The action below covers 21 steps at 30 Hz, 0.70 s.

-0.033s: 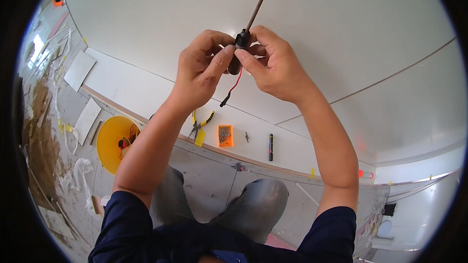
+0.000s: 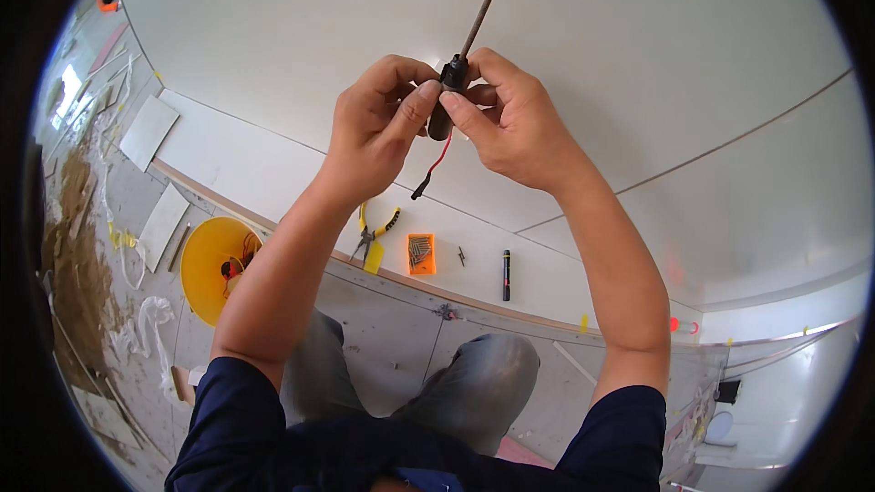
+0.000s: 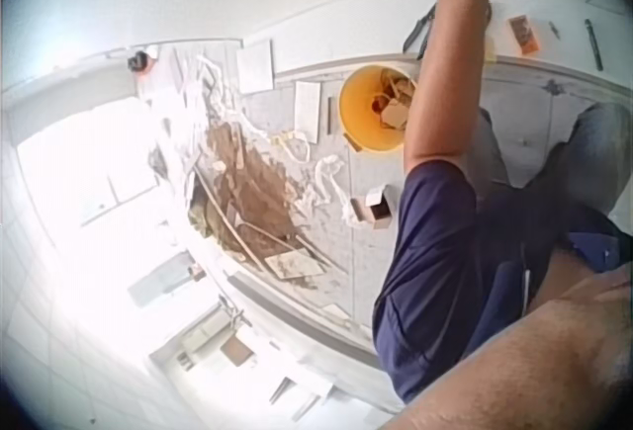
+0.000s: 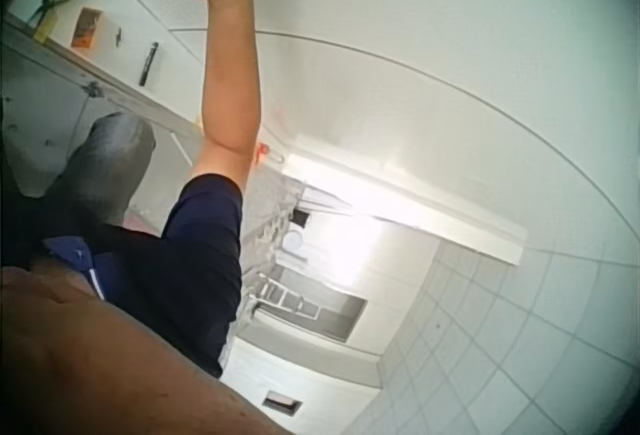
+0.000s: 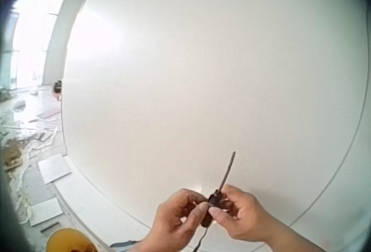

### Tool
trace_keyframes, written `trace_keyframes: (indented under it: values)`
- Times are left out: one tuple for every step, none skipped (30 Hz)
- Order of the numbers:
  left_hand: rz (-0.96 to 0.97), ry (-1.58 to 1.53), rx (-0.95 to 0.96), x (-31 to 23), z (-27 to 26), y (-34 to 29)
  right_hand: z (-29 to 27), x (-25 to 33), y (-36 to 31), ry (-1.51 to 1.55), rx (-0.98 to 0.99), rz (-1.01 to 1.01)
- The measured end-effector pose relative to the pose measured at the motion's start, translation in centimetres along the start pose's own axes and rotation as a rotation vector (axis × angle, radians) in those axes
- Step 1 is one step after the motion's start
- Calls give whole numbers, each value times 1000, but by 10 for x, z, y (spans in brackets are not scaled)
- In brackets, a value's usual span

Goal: The person strips the insulation from red and blue wires using pliers, twists the exposed ends, and inserts them into a wall-mounted electrical box. The person then uses a screwdriver to tighten the terminal screws and secures the wires inside the box.

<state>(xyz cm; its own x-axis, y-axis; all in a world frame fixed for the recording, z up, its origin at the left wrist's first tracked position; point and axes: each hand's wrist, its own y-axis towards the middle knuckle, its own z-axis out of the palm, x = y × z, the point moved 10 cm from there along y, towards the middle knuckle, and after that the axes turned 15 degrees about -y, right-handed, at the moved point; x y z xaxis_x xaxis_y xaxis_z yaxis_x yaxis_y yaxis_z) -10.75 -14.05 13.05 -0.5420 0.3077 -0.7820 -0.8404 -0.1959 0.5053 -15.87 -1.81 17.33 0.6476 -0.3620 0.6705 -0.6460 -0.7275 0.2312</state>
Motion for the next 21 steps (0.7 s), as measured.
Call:
trace_keyframes:
  values:
    - [-66,-41,0,4,-1,2,1,-2,0,17,15,23]
    - [-52,-62,14,4,0,4,0,1,0,6,7,1]
    - [-39,-84,28,6,0,5,0,4,-1,-5,0,-22]
    - [-26,-106,43,9,0,7,-1,7,-1,-15,-9,-43]
    - [-4,-124,46,14,-2,8,0,6,-1,-22,0,-37]
    - [19,-141,49,20,-4,9,0,4,0,-29,9,-31]
    - [39,-162,56,21,-3,11,-2,1,1,-38,15,-20]
    - [54,-151,61,21,-3,12,-4,-2,2,-53,20,1]
    - [69,-139,65,21,-3,12,-5,-6,3,-67,25,22]
    - [83,-126,67,17,-2,13,-6,-9,4,-79,32,42]
    - [52,-131,91,18,2,12,-7,-10,4,-68,29,44]
    - [21,-136,116,18,6,11,-8,-11,4,-56,27,46]
    - [-9,-137,138,16,9,10,-8,-10,5,-42,25,45]
    - [-29,-199,105,21,3,12,-8,-8,6,-49,23,30]
    - [-49,-262,72,30,-3,14,-7,-7,7,-57,21,16]
    - [-71,-327,42,33,-6,15,-8,-7,7,-66,17,4]
    - [-69,-300,11,34,-10,15,-7,-8,7,-69,28,16]
    - [-53,-252,11,33,-11,15,-7,-8,8,-73,38,28]
    - [-39,-202,9,31,-12,16,-6,-10,10,-74,49,38]
    - [-25,-152,7,30,-13,16,-6,-7,12,-102,49,19]
    - [-25,-130,1,29,-14,16,-7,-5,14,-130,49,-1]
